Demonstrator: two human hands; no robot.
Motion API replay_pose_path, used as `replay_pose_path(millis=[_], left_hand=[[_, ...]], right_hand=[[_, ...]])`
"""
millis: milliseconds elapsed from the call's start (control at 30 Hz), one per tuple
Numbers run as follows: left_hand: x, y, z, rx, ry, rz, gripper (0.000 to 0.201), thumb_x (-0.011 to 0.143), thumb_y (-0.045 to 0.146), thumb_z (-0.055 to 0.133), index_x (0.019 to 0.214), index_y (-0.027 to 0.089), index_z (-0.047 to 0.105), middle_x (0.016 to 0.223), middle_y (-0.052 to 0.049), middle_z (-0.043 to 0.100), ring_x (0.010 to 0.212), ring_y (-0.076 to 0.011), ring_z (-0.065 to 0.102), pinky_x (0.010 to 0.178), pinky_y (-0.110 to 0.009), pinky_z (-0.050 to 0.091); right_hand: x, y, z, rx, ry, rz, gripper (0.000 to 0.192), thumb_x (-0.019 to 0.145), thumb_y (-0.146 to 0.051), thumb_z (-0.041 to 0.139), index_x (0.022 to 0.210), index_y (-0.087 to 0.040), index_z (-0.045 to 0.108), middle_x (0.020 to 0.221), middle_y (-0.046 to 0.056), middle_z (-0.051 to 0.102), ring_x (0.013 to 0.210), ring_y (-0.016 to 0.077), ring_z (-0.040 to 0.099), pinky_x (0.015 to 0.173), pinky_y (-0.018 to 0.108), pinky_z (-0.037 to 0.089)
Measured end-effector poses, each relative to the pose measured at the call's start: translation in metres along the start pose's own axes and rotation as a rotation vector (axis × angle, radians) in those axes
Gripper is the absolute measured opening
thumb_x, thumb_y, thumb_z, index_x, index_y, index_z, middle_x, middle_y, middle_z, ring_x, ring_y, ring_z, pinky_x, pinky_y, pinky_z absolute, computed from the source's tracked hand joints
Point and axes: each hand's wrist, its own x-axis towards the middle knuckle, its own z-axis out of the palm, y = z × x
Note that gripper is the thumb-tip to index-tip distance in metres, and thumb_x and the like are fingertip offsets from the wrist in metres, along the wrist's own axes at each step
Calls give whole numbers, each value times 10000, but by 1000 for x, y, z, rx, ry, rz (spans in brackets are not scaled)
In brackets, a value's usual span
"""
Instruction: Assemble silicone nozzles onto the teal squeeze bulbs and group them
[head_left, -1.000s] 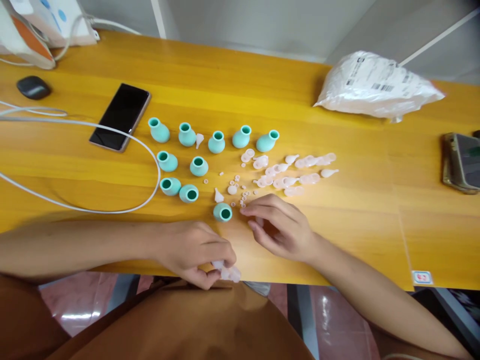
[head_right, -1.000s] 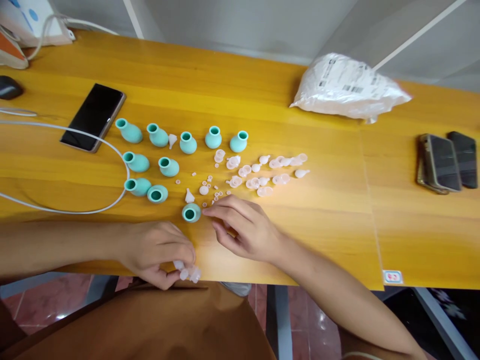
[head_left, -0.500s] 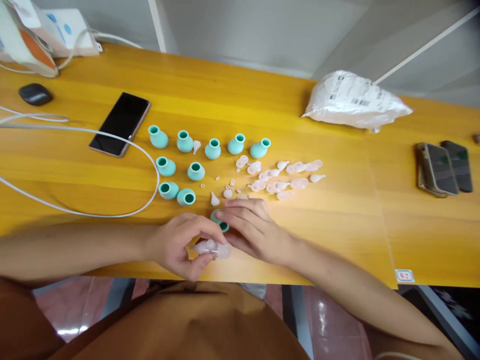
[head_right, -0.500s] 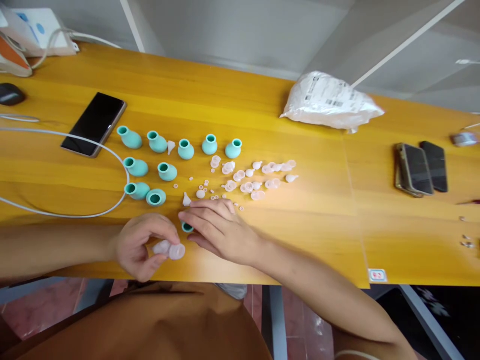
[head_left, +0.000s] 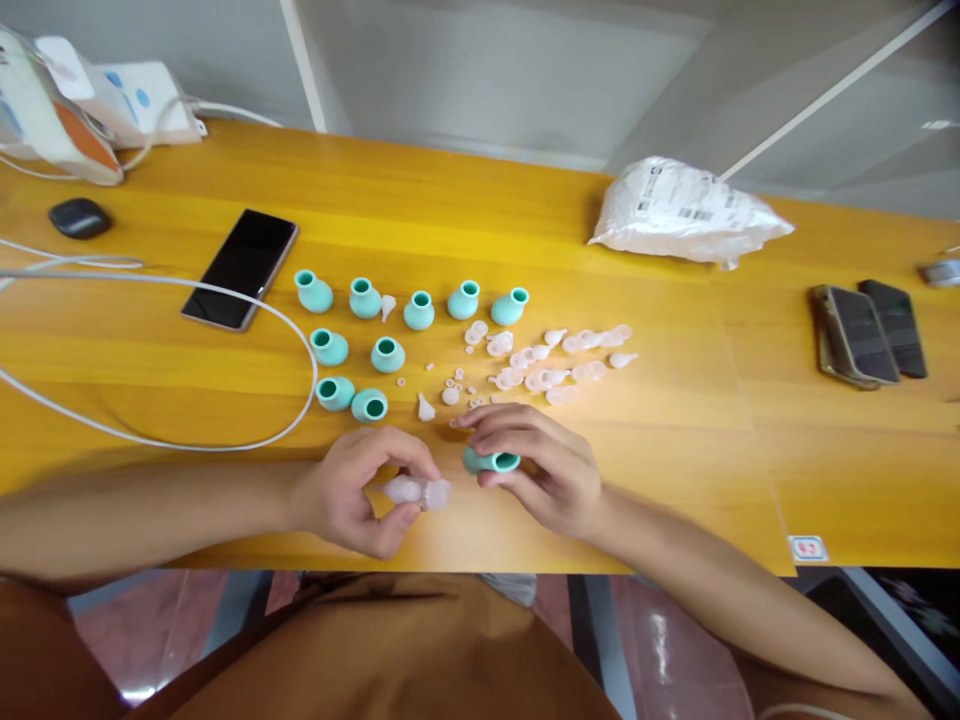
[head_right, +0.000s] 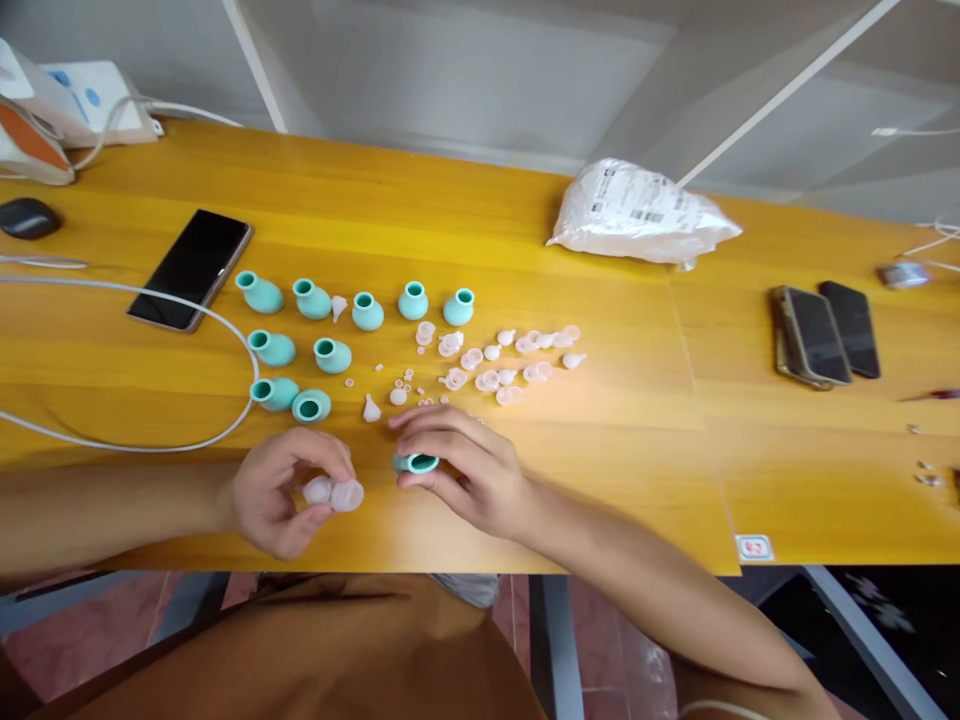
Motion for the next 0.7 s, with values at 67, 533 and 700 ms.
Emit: replay_pose_path(millis=[67,533,700], left_hand=[[-1,-1,1,-34,13,-31,394,852,148,710,1226,234,623,851,-18,749,640,-157,711,556,-244,562],[1,-2,2,-100,-78,-260,277,942,188,766,1170,214,612,902,-7,740,642,-100,655,555,-187,491],[7,-1,1,-103,-91,-240,237,961,177,739,1148,216,599,904,-8,732,652,-106,663,571,-192,508]], right_hand=[[-1,-2,-2,-20,6,6,409,1019,-136,831,1410,-203,730,1157,112,748,1177,266,809,981,440,732],[-4,7,-13,44,-28,83,338,925,-418,947,1109,-219,746,1081,73,794,970,194,794,821,343,681],[-4,3,-12,80,66,163,237,987,-407,891,1087,-212,802,1042,67,780,917,187,804,789,332,687]])
